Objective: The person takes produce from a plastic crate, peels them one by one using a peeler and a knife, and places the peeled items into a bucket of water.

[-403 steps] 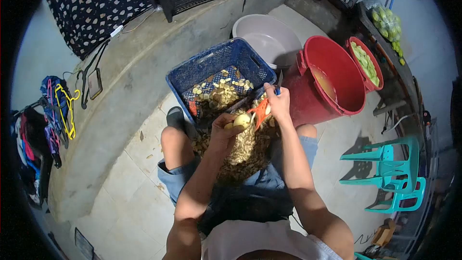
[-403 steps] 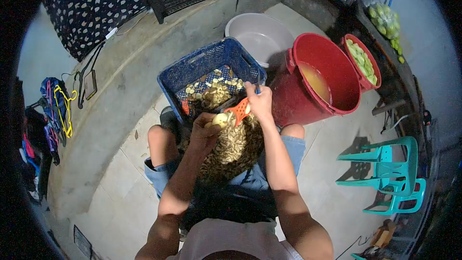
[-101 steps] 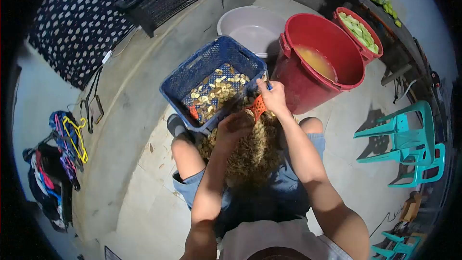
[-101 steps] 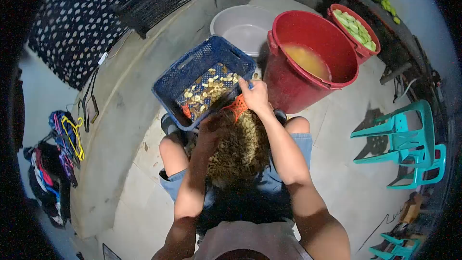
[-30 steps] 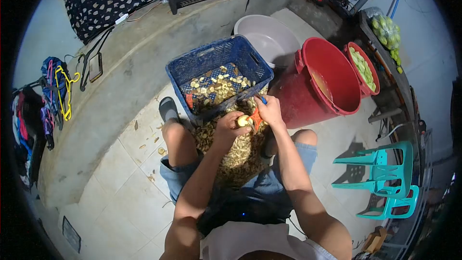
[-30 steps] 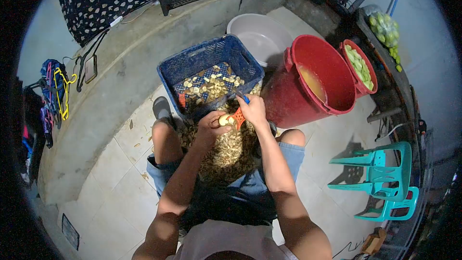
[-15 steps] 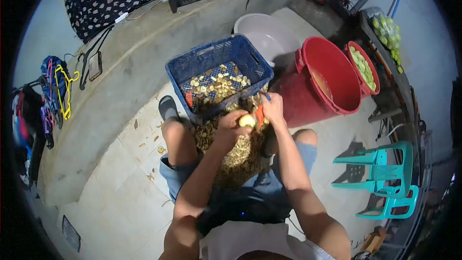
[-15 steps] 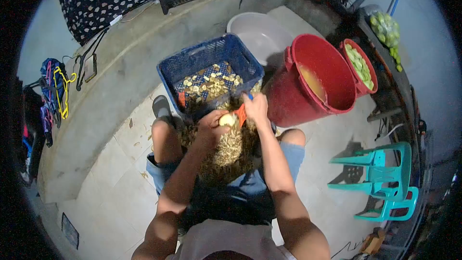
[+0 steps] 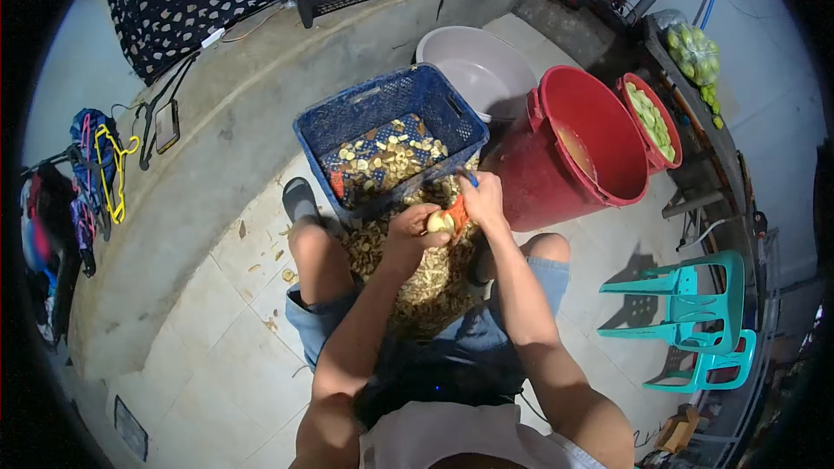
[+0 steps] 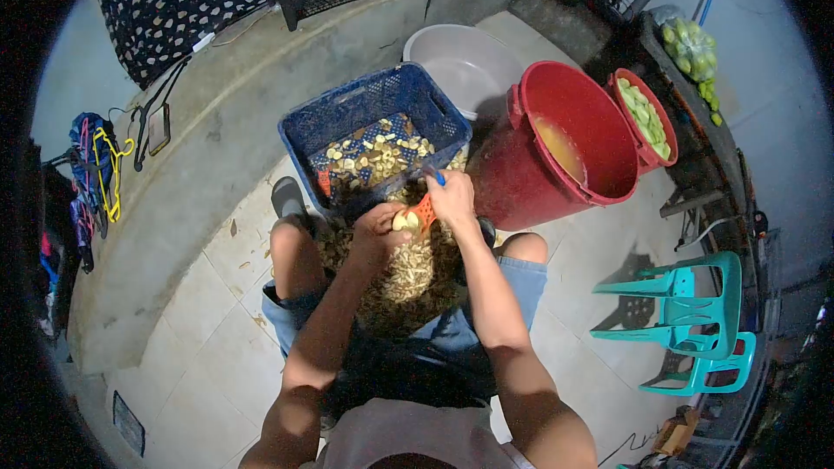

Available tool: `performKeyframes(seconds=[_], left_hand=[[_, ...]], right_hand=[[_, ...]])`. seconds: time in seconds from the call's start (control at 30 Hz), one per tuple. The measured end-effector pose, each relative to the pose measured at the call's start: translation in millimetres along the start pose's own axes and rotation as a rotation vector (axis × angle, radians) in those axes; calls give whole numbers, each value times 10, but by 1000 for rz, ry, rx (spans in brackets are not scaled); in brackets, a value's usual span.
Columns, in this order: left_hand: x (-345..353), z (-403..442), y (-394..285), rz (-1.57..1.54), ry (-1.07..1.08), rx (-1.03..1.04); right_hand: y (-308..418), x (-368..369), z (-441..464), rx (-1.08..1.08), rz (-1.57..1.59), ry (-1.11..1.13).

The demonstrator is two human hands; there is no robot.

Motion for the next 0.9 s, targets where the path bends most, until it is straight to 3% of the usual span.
performKeyframes(seconds=[0.1,0.23,0.33,0.43,0.57,0.67,0.73,0.9], left_hand=[[7,-26,82,-238,45,-96],[1,-15,73,-190,31,-64],[57,-77,46,-55,30,-54],[86,-31,13,-301,107,-35],[-7,-20,43,3,76,-55],[80,-50,34,-105,157,-32],[181,-45,-46,-343,240,-8],[38,-37,-67,-45,128,28]], right_hand=[[-169,-35,32,145,-48,-49],[163,-86,-127,41,-8,4],[-146,-96,-18,101,-13,-81],[-89,-139,-38,99,47,-74],[45,-142,-93,-6,-7,-59],[-44,-226,-14,52,-152,-118],[-188,-208,73,140,60,-70],[69,-212,-85,-10,166,-74]])
Point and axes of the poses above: each hand's wrist, its own z-axis towards the middle knuckle, its own x-axis out of the palm, y = z × x, the point moved 6 cm from there along z, towards the middle knuckle, and after that the axes turned 12 degrees about y, right-handed, at the moved point
